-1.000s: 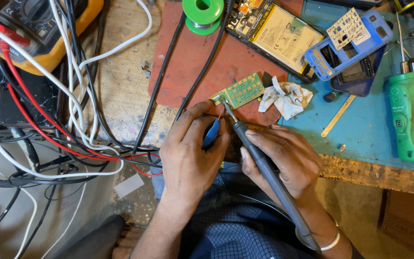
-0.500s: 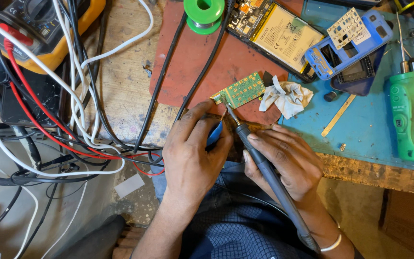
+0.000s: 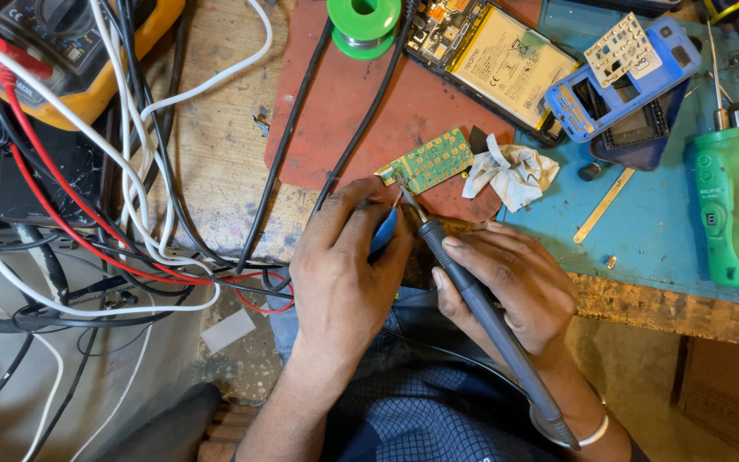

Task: The person removes a small green circuit board from a blue plastic housing and places it on the workbench. They then use a soldering iron and solder wire to apply solder to several points on the board, cleaning the iron tip with a cloth between applications.

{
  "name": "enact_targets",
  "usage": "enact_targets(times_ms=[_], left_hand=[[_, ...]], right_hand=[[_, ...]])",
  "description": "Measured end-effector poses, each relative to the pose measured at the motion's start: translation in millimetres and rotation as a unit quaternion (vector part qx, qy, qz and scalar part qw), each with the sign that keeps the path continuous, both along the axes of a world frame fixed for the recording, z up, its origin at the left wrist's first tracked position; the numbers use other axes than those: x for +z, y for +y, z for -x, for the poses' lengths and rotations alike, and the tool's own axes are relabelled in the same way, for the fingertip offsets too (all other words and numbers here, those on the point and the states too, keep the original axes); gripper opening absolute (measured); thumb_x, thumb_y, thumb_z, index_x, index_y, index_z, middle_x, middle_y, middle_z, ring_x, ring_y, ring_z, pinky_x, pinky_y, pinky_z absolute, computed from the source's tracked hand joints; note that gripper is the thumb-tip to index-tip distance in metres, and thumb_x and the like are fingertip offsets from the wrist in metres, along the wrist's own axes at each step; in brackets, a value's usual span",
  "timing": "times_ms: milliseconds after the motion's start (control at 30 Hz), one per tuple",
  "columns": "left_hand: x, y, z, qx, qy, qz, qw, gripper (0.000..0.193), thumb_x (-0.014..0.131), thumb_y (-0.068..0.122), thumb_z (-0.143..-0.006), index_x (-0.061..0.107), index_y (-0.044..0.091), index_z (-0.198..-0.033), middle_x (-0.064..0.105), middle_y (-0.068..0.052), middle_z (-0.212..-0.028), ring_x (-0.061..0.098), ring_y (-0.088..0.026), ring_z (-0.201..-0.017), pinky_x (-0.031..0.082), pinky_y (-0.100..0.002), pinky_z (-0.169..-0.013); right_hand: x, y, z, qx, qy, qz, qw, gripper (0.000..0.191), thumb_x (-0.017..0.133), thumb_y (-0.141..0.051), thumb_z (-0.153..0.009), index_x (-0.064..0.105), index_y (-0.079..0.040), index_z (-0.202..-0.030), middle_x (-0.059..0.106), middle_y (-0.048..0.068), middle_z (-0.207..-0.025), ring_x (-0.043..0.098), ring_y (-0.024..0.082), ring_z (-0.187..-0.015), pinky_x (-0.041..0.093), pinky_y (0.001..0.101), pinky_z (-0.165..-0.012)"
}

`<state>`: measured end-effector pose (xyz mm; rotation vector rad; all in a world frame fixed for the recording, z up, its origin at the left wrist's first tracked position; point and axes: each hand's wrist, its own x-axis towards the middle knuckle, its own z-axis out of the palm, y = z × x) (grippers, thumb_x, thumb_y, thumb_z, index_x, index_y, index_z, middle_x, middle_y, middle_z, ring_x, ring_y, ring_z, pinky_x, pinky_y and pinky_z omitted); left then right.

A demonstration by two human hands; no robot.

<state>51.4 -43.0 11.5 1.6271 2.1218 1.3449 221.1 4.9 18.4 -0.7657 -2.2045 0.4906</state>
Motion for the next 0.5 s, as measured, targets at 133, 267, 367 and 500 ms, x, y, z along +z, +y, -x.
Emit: enact_targets(times_ms=[133, 267, 367, 500], left_hand=[[1.1, 0.1, -1.0, 0.006, -0.009, 0.006, 1.0, 0.02, 0.08, 0.008, -0.086, 0.072, 0.0, -0.103, 0.071, -0.011, -0.119, 0.072, -0.03, -0.102, 0.058, -0.038, -0.087], [1.0, 0.9, -1.6, 0.014, -0.011, -0.007, 1.0, 0.021, 0.08, 0.008, -0.087, 0.072, 0.001, -0.104, 0.071, -0.011, -0.117, 0.073, -0.029, -0.101, 0.058, -0.037, -0.087], [0.4, 0.9, -1.6, 0.016, -0.013, -0.013, 1.0, 0.021, 0.08, 0.007, -0.088, 0.072, 0.001, -0.107, 0.072, -0.01, -0.117, 0.073, -0.028, -0.103, 0.059, -0.037, -0.089], [-0.9, 1.0, -1.6, 0.016, -0.012, -0.011, 1.0, 0.021, 0.08, 0.007, -0.087, 0.072, 0.001, -0.106, 0.072, -0.01, -0.118, 0.073, -0.028, -0.104, 0.058, -0.037, -0.09]], right_hand=[[0.6, -0.3, 2.4, -0.001, 0.008, 0.001, 1.0, 0.035, 0.082, -0.004, -0.085, 0.067, 0.0, -0.117, 0.074, 0.016, -0.106, 0.075, 0.032, -0.103, 0.059, 0.0459, -0.101], [0.8, 0.5, 3.2, 0.001, 0.01, 0.003, 1.0, 0.035, 0.082, -0.002, -0.086, 0.067, 0.0, -0.117, 0.074, 0.016, -0.105, 0.076, 0.032, -0.103, 0.059, 0.045, -0.099], [0.4, 0.5, 2.5, 0.001, 0.008, 0.004, 1.0, 0.035, 0.082, -0.003, -0.085, 0.067, 0.0, -0.117, 0.074, 0.016, -0.105, 0.075, 0.032, -0.102, 0.059, 0.0452, -0.099], [0.0, -0.4, -0.7, 0.0, 0.0, 0.008, 1.0, 0.033, 0.081, -0.005, -0.087, 0.068, 0.0, -0.118, 0.075, 0.015, -0.107, 0.076, 0.031, -0.104, 0.058, 0.0466, -0.103]])
